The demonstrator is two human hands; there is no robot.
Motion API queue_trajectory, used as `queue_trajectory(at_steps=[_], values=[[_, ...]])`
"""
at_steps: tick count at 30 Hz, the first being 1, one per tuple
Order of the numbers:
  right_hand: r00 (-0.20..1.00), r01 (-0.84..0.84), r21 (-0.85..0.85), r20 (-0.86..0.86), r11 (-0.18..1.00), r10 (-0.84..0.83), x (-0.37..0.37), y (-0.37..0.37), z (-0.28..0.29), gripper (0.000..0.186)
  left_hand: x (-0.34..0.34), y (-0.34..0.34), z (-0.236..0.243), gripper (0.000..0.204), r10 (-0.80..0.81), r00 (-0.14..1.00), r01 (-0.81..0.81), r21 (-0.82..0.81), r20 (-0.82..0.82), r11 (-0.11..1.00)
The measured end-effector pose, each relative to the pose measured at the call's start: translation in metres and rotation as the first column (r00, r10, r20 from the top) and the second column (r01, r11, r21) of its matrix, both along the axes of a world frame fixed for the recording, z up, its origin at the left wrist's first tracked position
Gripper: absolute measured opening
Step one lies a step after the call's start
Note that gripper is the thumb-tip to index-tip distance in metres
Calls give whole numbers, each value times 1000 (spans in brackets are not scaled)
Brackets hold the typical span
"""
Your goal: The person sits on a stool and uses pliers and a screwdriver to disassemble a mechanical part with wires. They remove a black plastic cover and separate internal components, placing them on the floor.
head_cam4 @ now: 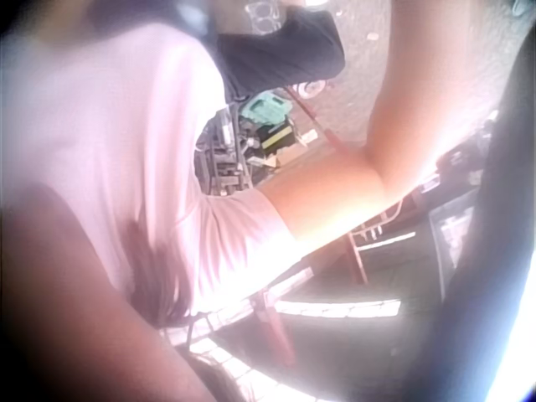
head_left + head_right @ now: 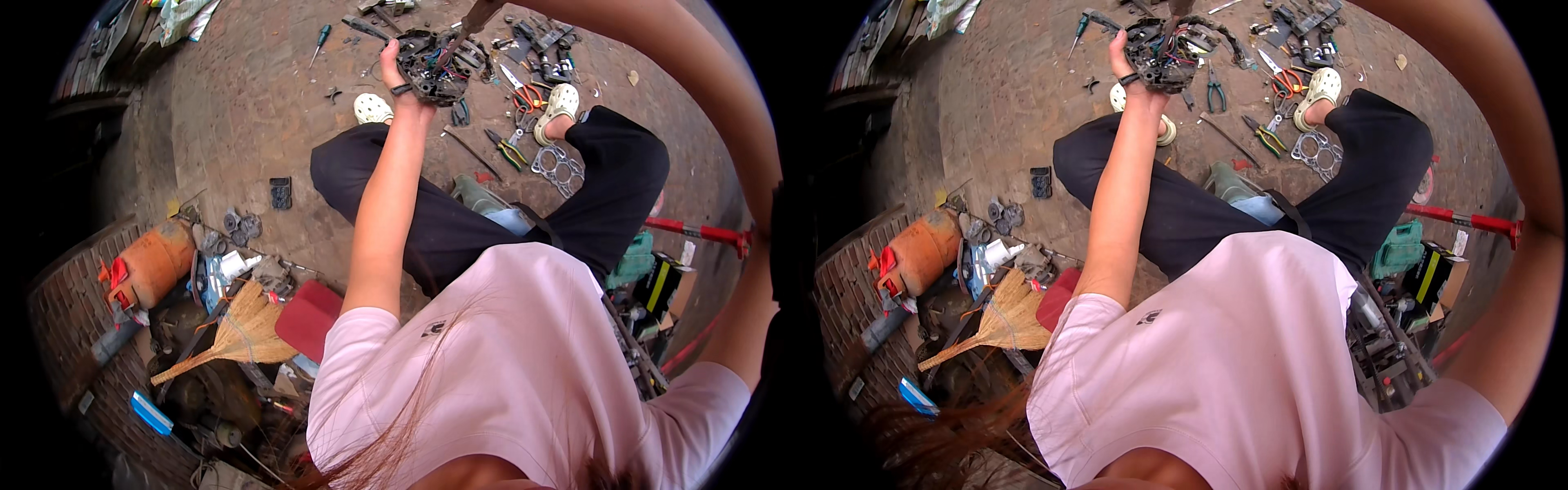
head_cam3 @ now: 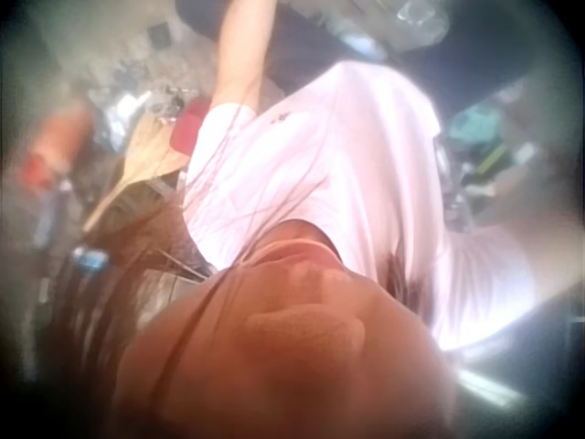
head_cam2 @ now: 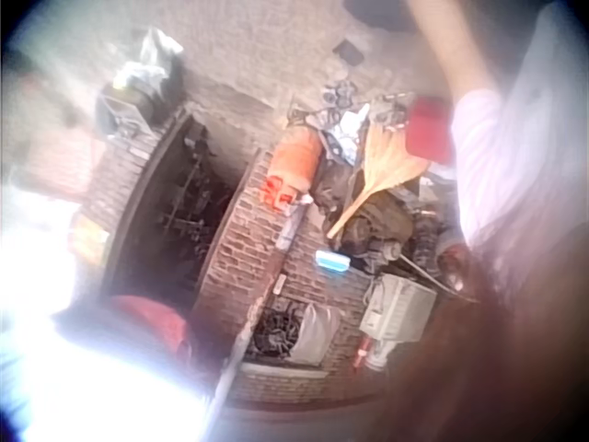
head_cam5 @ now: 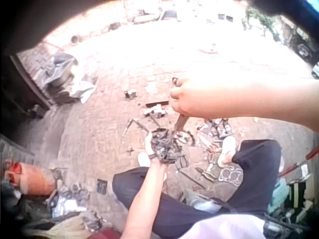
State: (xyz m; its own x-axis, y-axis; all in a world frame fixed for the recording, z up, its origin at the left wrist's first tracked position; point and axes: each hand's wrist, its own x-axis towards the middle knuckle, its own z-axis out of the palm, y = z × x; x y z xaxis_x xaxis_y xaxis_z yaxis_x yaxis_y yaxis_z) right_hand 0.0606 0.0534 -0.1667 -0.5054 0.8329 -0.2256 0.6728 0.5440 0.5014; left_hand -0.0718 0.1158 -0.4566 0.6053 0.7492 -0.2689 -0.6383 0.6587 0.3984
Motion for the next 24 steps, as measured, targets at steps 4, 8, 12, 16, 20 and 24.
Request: queue_trajectory(at_steps=[4, 8, 12, 16, 20, 24], values=[[977, -206, 59, -37, 977, 208, 15, -6, -19, 12, 3, -2, 10, 51, 3, 1000, -3, 15, 16, 1000], [966, -249, 195, -21, 949, 257, 16, -19, -18, 11, -1, -5, 22, 52, 42, 999, -41, 35, -16, 999], [921, 267, 194, -339, 944, -191, 30, -40, -49, 13, -3, -4, 20, 54, 30, 999, -28, 100, -21, 995], [368, 534, -125, -856, 836, -363, 44, -72, -125, 20, -4, -4, 19, 55, 95, 995, -91, 78, -41, 993], [-56, 622, -388, -888, 680, -456, 36, -110, -177, 20, -3, -2, 13, 54, 88, 994, -75, 184, -62, 980], [-396, 545, -674, -731, 498, -555, 22, -140, -221, 20, -7, -2, 15, 51, 92, 987, -70, 162, -131, 984]])
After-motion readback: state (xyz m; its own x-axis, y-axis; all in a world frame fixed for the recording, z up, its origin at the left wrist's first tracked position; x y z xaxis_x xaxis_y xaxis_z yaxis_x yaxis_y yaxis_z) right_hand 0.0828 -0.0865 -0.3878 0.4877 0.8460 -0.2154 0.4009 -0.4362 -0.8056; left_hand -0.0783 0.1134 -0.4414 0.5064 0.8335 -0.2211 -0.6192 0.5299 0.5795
